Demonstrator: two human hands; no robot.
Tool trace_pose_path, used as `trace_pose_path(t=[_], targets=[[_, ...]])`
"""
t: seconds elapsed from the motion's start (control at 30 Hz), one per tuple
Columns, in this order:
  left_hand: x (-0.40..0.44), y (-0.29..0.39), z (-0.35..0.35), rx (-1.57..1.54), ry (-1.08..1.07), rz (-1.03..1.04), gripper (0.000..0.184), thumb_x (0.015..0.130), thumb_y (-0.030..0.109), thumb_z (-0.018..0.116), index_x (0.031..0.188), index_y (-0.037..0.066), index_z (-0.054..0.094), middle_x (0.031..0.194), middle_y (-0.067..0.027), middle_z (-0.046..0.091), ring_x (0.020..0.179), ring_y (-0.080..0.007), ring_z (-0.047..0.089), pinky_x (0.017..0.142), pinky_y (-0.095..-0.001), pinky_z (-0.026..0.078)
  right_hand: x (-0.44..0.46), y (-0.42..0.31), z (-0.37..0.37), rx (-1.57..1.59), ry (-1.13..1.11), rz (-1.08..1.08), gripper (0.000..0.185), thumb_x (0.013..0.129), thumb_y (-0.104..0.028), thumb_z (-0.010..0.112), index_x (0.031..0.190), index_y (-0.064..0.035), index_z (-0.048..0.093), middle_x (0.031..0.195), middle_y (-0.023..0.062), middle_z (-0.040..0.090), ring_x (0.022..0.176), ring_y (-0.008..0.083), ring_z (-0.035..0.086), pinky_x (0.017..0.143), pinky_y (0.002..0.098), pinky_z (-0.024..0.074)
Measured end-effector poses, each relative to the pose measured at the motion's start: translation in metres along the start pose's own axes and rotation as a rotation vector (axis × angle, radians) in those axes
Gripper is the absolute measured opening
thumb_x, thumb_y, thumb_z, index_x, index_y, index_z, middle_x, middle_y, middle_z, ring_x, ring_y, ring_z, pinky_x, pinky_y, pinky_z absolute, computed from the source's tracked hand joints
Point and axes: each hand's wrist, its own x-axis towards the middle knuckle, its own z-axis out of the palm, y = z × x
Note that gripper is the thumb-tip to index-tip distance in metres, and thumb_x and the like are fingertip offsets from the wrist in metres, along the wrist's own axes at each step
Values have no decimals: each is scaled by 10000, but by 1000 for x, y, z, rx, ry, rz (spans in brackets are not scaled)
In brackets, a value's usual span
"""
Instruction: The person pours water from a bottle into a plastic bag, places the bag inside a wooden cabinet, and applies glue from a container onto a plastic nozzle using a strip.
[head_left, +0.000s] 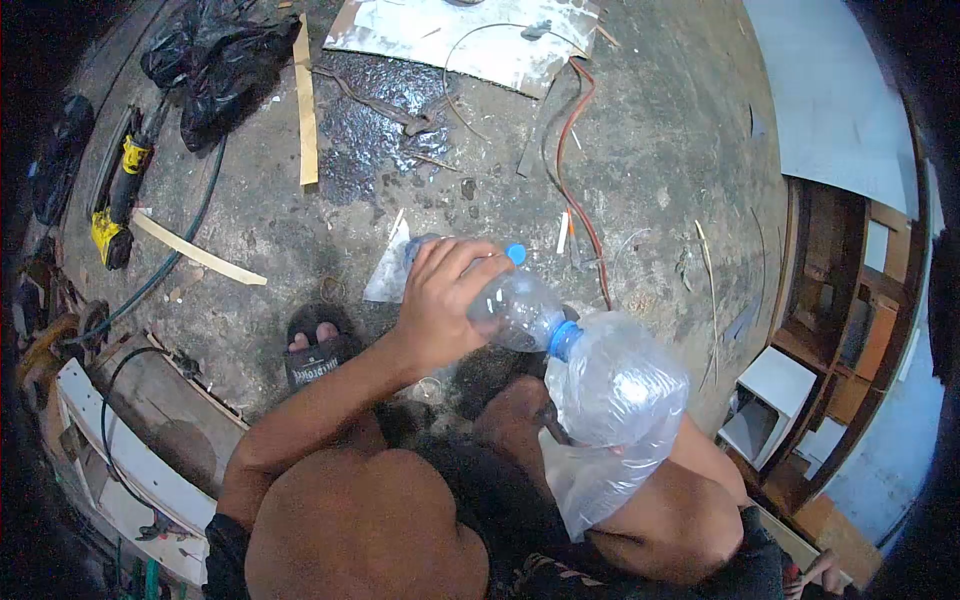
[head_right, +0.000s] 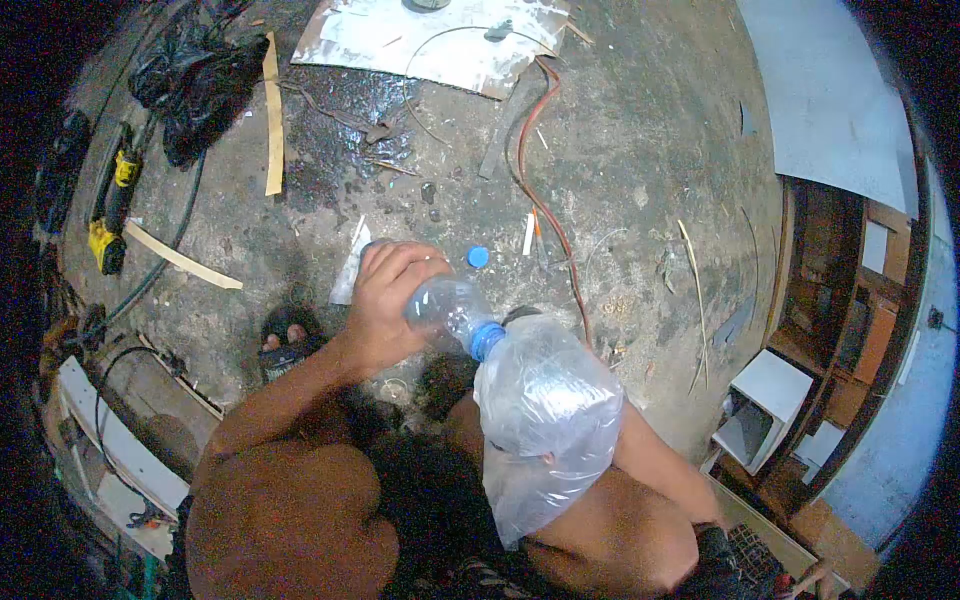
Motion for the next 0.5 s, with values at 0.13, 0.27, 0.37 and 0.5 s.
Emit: trace_pose_path(t=[0.13,0.27,0.37,0.5], targets=[[-2,2,1,3,-7,6,541,612,207,838,1109,84,663,1149,-94,638,1116,-320,599,1003,-464,414,-6,8,-2,10,13,12,548,854,-268,606,1281,74,584,1167,258,691,1047,361,708,977,505,558],[0,4,1,13,1,30,523,671,210,807,1159,87,666,1150,-91,629,1103,-311,592,991,-461,415,-4,9,-3,8,14,12,552,851,-266,611,1284,75,582,1167,258,691,1048,361,708,978,504,557],[2,2,-1,28,0,29,518,676,227,807,1157,92,670,1149,-92,628,1107,-311,589,991,-464,410,-2,5,0,-8,10,9,555,849,-265,615,1285,76,580,1167,259,691,1049,361,708,978,504,557],[5,-5,-4,101,6,19,518,685,271,807,1154,96,674,1152,-96,628,1116,-310,585,983,-462,406,-3,2,0,-21,9,5,559,847,-264,620,1288,76,578,1168,259,690,1050,361,708,978,503,557]])
